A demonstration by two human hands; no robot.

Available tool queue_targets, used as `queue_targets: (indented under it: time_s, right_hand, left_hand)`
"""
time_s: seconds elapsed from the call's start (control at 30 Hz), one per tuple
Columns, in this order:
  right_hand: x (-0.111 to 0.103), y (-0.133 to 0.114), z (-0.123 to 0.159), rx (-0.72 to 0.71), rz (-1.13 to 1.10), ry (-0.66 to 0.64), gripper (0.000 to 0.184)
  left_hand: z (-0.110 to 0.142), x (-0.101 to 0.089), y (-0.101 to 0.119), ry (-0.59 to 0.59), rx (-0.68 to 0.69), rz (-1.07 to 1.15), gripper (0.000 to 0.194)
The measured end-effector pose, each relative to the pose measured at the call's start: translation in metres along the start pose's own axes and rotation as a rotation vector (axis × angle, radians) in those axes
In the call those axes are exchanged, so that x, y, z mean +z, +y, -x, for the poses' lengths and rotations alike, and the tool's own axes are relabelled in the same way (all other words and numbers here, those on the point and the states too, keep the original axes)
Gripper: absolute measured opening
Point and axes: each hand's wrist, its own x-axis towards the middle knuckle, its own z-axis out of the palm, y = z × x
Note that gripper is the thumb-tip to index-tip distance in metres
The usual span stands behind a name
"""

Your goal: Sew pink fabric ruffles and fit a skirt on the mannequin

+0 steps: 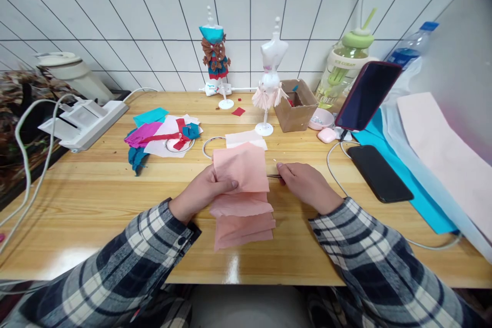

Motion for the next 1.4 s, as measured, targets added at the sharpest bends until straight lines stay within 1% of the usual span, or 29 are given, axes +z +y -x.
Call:
queue_targets:
  time_s: [0.1,0.23,0.4,0.67,0.83,0.97,1.07,1.2,1.4]
  right_hand:
    - [0.0,0.001,-0.001,0.011,-0.045,-0.04,0.057]
    - [-0.001,0.001,0.0,-0.043,-0.139,-0.028,0.057]
    - [0.0,0.001,0.0,-0.067,-0.137,-0.037,0.053]
    - [0.004,-0.005,0.002,-0.144,-0.068,-0.019,0.051]
    - [0.005,-0.008,0.004,-0.182,0.013,-0.018,0.046]
    - [0.003,-0.009,0.005,-0.132,0.078,-0.008,0.048]
    - [0.002,-0.009,0.005,-0.102,0.102,-0.03,0.051]
    - [0.001,-0.011,0.006,-0.132,0.124,-0.041,0.052]
    - [0.003,-0.009,0.006,-0.179,0.215,-0.029,0.045]
  left_hand:
    - [-0.001,0.0,0.0,0.001,0.015,-0.011,0.055]
    - [-0.001,0.001,0.001,0.014,0.056,-0.068,0.061]
    - [0.0,0.003,0.0,-0.013,0.077,-0.107,0.064]
    - [0.0,0.004,0.0,-0.008,0.103,-0.248,0.07]
    - [-0.002,0.003,-0.002,-0.045,0.134,-0.298,0.064]
    - [-0.002,0.002,-0.005,-0.052,0.138,-0.301,0.067]
    - [-0.001,0.003,-0.003,-0.064,0.114,-0.313,0.068]
    - [-0.001,0.005,0.001,-0.063,0.11,-0.331,0.065]
    - [-0.002,0.006,0.0,-0.059,0.141,-0.336,0.059]
